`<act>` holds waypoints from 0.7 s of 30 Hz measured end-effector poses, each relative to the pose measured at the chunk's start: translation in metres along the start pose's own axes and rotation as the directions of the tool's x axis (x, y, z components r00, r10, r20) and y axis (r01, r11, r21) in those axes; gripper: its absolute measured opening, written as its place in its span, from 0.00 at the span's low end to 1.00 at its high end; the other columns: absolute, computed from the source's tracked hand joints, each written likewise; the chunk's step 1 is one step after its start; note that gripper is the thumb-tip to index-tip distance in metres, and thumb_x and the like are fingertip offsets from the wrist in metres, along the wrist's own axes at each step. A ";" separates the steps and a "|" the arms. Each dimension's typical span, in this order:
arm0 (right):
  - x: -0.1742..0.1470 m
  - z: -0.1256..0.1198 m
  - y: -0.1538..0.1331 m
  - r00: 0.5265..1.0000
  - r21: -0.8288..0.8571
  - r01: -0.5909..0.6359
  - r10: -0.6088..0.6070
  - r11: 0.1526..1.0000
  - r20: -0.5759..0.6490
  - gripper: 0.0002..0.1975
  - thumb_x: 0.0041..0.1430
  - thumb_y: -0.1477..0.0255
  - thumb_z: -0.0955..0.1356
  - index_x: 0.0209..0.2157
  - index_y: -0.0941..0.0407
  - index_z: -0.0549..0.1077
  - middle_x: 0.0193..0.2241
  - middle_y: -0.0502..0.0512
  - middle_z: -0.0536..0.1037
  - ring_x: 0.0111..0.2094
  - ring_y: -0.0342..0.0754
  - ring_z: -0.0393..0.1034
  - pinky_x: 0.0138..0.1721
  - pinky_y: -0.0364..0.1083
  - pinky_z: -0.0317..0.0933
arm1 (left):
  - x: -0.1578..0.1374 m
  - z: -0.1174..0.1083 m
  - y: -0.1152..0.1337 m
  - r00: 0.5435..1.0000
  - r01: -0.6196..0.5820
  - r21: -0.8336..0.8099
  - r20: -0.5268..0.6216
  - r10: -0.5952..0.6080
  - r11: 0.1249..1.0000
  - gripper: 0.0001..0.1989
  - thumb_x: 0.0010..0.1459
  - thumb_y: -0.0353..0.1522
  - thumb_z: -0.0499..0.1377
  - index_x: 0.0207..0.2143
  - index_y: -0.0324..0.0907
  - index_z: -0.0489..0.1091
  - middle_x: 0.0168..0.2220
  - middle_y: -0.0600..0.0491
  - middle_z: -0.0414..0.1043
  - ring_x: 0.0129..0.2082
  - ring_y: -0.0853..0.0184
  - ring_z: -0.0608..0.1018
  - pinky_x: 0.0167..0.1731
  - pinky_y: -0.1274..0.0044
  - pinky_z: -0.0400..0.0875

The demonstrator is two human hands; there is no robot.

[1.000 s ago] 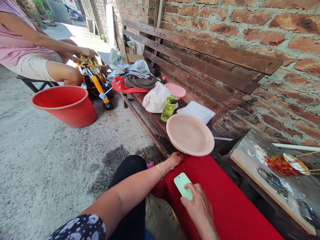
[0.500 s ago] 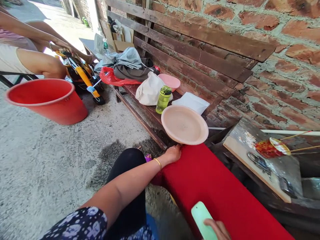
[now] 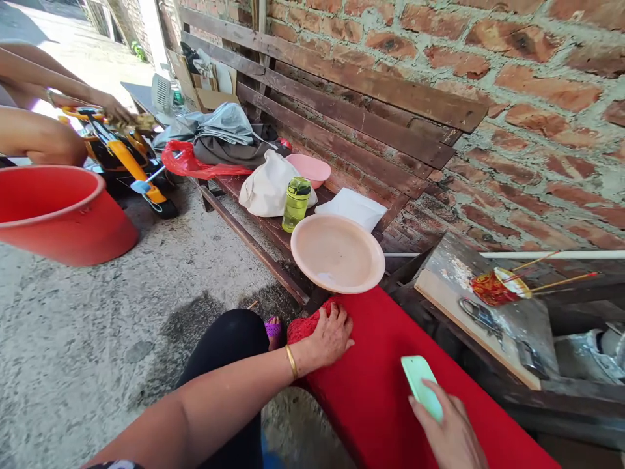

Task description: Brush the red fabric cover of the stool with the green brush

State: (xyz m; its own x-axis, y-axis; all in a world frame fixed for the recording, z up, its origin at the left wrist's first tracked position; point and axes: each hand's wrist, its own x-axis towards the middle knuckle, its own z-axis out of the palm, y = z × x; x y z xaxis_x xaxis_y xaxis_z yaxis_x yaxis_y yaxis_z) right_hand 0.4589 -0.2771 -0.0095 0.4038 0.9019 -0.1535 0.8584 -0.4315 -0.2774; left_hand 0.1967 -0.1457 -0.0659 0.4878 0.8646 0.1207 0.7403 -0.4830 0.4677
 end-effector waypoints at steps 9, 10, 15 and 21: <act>0.125 0.029 -0.169 0.980 -0.106 0.186 -0.191 0.977 -0.045 0.22 0.65 0.63 0.63 0.59 0.53 0.69 0.46 0.61 0.70 0.48 0.56 0.70 0.47 0.48 0.61 | -0.005 0.016 -0.005 0.996 -0.057 0.184 -0.051 0.067 0.981 0.26 0.60 0.41 0.59 0.59 0.41 0.67 0.63 0.34 0.61 0.65 0.39 0.59 0.58 0.47 0.54; 0.132 0.031 -0.171 0.978 -0.108 0.202 -0.206 0.973 -0.033 0.22 0.65 0.64 0.64 0.58 0.51 0.70 0.46 0.61 0.70 0.49 0.55 0.69 0.48 0.48 0.61 | -0.005 0.015 -0.005 0.997 -0.051 0.193 -0.051 0.061 0.980 0.26 0.60 0.41 0.59 0.59 0.41 0.67 0.63 0.35 0.61 0.65 0.40 0.60 0.59 0.47 0.54; 0.142 0.029 -0.138 0.978 -0.114 0.210 -0.208 0.971 0.026 0.21 0.62 0.66 0.68 0.57 0.48 0.72 0.46 0.59 0.70 0.48 0.53 0.69 0.50 0.46 0.59 | -0.004 0.015 -0.004 0.996 -0.059 0.280 -0.053 0.077 0.958 0.26 0.61 0.42 0.58 0.59 0.42 0.67 0.62 0.36 0.63 0.63 0.41 0.62 0.57 0.49 0.57; 0.119 0.010 -0.035 0.998 -0.102 0.053 -0.054 0.993 -0.013 0.22 0.64 0.63 0.66 0.58 0.50 0.71 0.46 0.58 0.69 0.47 0.53 0.70 0.48 0.46 0.60 | -0.005 0.017 -0.006 0.997 -0.058 0.398 -0.032 0.077 0.916 0.24 0.62 0.41 0.56 0.59 0.42 0.68 0.62 0.36 0.63 0.62 0.41 0.63 0.55 0.51 0.59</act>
State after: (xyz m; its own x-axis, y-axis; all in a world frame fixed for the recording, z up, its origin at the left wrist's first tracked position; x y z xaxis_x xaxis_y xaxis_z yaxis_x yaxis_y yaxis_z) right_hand 0.4734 -0.1548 -0.0270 0.3607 0.9242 -0.1258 0.9063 -0.3791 -0.1868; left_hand 0.1974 -0.1493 -0.0845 0.5279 0.8290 0.1844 0.8338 -0.5472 0.0731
